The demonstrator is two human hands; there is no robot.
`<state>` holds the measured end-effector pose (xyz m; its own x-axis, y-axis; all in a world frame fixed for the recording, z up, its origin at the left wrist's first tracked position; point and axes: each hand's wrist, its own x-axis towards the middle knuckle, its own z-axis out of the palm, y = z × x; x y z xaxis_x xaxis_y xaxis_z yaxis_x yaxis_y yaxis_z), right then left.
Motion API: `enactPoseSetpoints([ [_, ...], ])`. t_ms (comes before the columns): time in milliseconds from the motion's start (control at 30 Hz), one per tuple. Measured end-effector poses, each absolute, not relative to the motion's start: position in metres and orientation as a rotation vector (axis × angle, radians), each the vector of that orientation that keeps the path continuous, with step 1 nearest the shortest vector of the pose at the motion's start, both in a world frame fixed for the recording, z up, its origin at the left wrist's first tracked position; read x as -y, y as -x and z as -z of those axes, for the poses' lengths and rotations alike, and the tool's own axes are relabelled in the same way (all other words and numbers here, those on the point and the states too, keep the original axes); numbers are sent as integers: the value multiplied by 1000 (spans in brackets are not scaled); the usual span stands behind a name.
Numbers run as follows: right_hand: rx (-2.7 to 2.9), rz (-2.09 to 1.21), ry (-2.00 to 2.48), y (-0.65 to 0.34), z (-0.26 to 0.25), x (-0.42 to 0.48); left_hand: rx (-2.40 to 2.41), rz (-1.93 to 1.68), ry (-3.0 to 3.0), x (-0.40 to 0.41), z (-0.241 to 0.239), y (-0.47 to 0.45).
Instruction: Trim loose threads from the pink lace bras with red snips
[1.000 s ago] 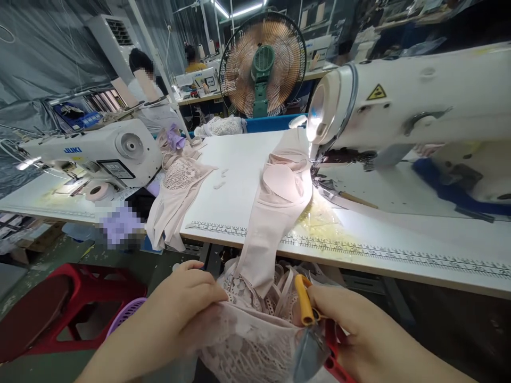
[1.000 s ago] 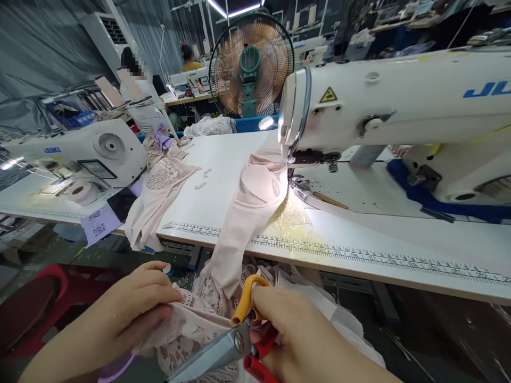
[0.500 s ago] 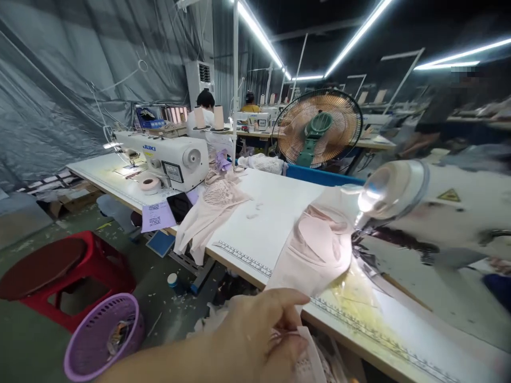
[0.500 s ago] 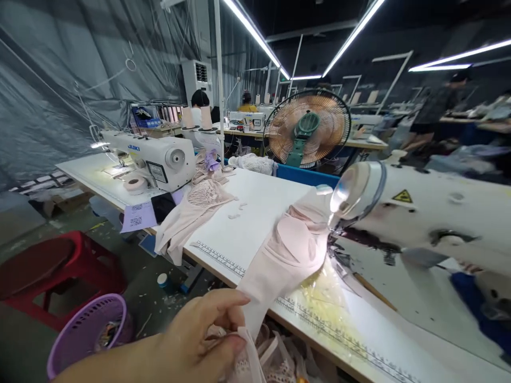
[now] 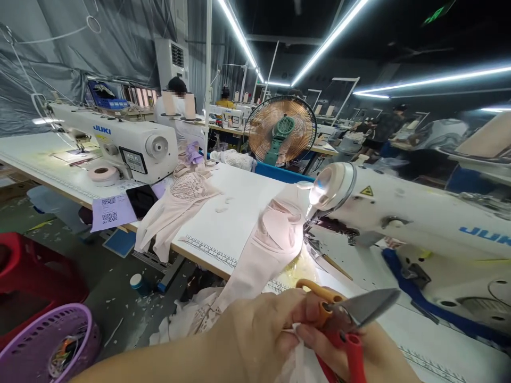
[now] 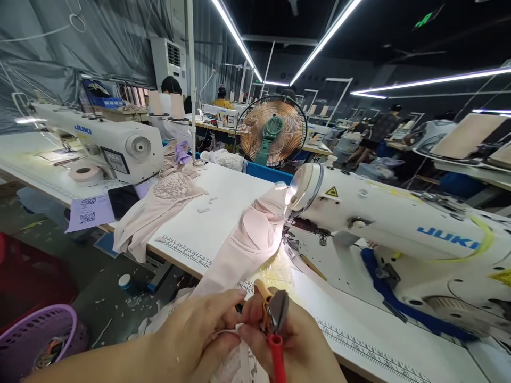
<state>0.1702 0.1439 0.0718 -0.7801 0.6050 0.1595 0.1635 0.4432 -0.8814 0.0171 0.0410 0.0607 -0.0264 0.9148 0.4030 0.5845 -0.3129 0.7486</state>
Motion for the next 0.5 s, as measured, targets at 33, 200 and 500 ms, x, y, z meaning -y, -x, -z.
enactPoseSetpoints([
  [33, 2242, -1336, 620, -169, -69, -144, -1529, -1327, -1818, -41, -56, -16],
  [200, 2117, -1144, 601, -168, -56, -142, -1375, -1265, -1219, -41, -37, -8],
  [500, 2107, -1363, 645, -160, -37, -148, -1457, -1163, -847, -54, -53, -12],
])
